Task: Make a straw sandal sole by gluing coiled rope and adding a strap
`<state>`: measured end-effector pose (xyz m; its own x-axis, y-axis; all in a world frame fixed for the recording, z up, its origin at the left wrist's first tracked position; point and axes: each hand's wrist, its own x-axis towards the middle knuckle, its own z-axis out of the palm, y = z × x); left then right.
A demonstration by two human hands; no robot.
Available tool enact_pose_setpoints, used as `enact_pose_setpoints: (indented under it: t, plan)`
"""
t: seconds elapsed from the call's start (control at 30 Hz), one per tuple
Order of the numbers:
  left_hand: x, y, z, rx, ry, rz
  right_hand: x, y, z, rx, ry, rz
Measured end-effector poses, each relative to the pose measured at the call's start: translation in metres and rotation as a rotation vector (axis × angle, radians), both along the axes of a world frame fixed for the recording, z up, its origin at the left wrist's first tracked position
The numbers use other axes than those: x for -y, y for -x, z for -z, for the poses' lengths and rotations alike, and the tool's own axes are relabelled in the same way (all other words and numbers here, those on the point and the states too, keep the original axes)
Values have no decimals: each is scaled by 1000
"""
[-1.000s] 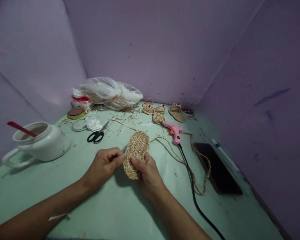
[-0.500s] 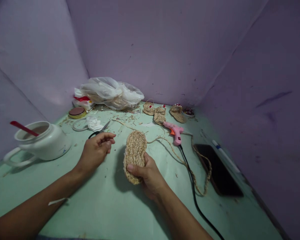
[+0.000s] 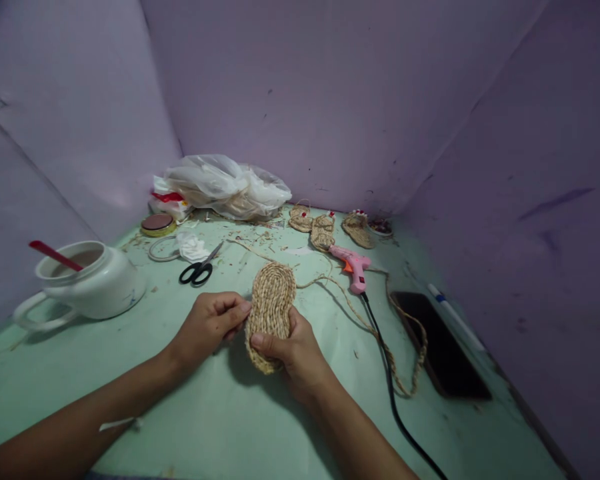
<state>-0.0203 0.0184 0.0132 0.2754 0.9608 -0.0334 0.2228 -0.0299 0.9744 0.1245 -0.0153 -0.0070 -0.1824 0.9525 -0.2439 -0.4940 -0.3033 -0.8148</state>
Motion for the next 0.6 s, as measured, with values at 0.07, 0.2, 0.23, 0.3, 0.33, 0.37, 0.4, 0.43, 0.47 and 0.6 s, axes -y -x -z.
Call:
enact_pose_setpoints:
  t: [0.07,0.2,0.23,0.3,0.33,0.37,0.4,0.43,0.47,0.6]
  plan:
    - [1,0,-2,-9,17,17,-1,0,1,3,-1,6]
    - [-1,2,-7,-43,57,65,-1,-2,5,42,-13,22]
    - [-2,2,-7,-58,66,76,-1,-3,6,55,-16,22]
    - [-4,4,-8,-93,83,95,0,-3,8,72,-17,20]
    - [-4,5,-7,-109,84,100,0,-2,8,76,-16,17]
    - [-5,6,-7,-124,75,100,1,-2,9,78,-15,10]
    - [-5,6,-6,-140,52,92,1,-2,9,78,-15,8]
    - [-4,6,-5,-167,13,79,1,-1,10,76,-17,10]
    - [-4,6,-4,-207,-49,59,2,0,10,77,-19,17]
    - [0,4,3,-432,-501,-50,1,2,12,84,-28,73]
